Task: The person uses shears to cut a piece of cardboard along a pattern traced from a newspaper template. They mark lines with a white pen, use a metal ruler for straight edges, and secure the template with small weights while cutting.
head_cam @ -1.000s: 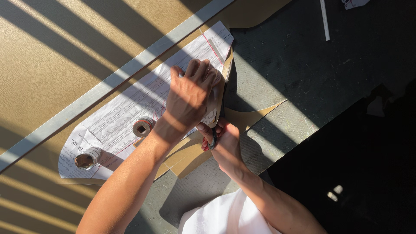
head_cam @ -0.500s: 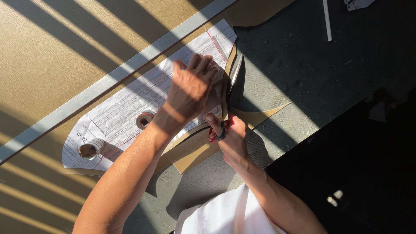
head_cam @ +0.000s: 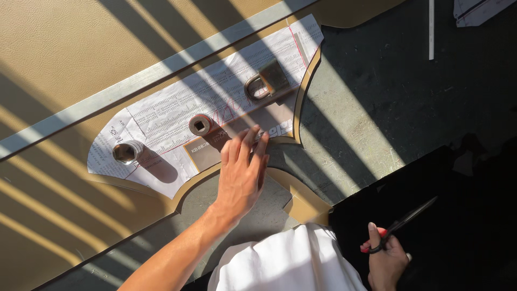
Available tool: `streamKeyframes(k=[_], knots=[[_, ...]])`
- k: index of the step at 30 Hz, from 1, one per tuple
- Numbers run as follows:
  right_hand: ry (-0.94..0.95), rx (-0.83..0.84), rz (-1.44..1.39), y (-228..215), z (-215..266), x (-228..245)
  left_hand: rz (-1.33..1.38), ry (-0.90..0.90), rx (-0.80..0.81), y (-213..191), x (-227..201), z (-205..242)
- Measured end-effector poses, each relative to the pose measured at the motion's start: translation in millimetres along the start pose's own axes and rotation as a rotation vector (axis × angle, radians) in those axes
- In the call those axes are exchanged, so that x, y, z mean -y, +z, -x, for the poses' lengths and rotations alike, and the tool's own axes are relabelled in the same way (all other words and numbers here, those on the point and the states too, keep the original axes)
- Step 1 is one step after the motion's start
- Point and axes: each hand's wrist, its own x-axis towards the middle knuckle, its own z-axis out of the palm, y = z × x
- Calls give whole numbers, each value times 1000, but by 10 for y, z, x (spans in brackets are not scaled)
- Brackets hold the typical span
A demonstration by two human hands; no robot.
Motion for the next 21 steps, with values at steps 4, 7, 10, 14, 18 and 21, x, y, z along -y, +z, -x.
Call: streamKeyframes(k=[4, 7, 10, 14, 18, 21], knots=[[-210, 126, -17, 36, 162, -3, -59, 14, 61, 208, -157, 257], [-445, 431, 68, 103, 302, 98, -52, 73, 118, 290, -314, 432], [-491, 486, 386, 140, 400, 201, 41, 160, 217, 225, -450, 617], [-490, 472, 425, 21, 325, 332, 343, 198, 247, 29, -513, 663], [-602, 318, 494, -213, -237, 666, 303, 58, -62, -242, -347, 545], [-708, 251, 564, -409, -887, 1026, 6, -154, -311, -438, -133, 367]])
